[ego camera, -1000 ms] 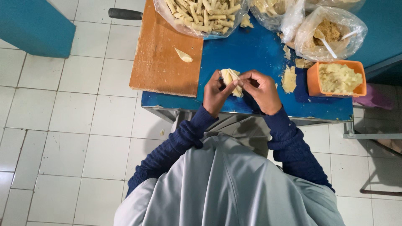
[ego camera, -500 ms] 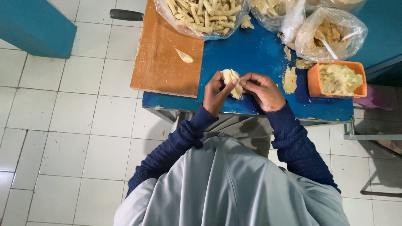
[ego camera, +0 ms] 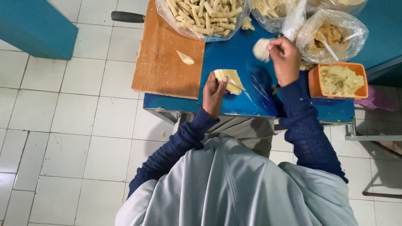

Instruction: The person sits at a table and folds triangular dough pieces by hand, spreading a light paste from an orange container onto them with a spoon, and arranges the folded pieces into an overlapping diamond pattern on the table. They repeat the fold-and-place cycle, occasionally reaching into plastic bags of dough and paste.

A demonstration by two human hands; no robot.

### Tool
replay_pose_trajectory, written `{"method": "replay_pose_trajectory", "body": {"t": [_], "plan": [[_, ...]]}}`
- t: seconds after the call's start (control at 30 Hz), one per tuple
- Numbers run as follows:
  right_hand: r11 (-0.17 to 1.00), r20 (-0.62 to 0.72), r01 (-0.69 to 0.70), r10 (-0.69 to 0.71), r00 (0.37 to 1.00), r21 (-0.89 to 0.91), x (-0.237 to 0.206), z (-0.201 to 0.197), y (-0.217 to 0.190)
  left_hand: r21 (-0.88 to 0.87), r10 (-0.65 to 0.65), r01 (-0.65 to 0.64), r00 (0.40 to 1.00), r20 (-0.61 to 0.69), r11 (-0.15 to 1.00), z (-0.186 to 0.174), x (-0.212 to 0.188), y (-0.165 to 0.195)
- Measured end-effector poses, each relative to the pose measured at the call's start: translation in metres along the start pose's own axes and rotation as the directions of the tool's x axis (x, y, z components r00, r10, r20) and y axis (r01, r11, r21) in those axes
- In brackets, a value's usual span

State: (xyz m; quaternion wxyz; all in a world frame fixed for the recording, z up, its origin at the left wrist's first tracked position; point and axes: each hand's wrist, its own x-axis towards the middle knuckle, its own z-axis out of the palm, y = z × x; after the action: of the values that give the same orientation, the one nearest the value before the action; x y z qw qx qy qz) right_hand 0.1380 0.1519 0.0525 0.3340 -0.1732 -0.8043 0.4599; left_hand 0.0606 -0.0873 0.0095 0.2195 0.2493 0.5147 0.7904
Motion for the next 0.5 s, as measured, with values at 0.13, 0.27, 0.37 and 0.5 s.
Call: {"method": "replay_pose_trajectory", "body": {"t": [0.13, 0.27, 0.37, 0.5], "plan": [[0.770, 0.176, 0.417, -0.380, 0.908, -0.483, -0.011, 0.026, -0.014, -0.058, -0.021, 0.022, 0.999, 0.024, 0.998, -0.001, -0.001, 0.003], [0.805, 0.250, 0.451, -0.379, 0.891, -0.385, -0.023, 0.028, -0.047, -0.100, -0.050, 0.052, 0.998, 0.025, 0.994, 0.000, 0.001, -0.001], [0.958, 0.279, 0.244, -0.195, 0.940, -0.151, -0.037, 0.022, -0.078, -0.116, -0.066, 0.070, 0.997, 0.038, 0.991, 0.000, 0.003, -0.004], [0.966, 0.311, 0.086, -0.007, 0.950, -0.243, -0.063, 0.038, -0.092, -0.197, -0.061, 0.073, 0.996, 0.067, 0.978, 0.002, 0.004, -0.008]]}}
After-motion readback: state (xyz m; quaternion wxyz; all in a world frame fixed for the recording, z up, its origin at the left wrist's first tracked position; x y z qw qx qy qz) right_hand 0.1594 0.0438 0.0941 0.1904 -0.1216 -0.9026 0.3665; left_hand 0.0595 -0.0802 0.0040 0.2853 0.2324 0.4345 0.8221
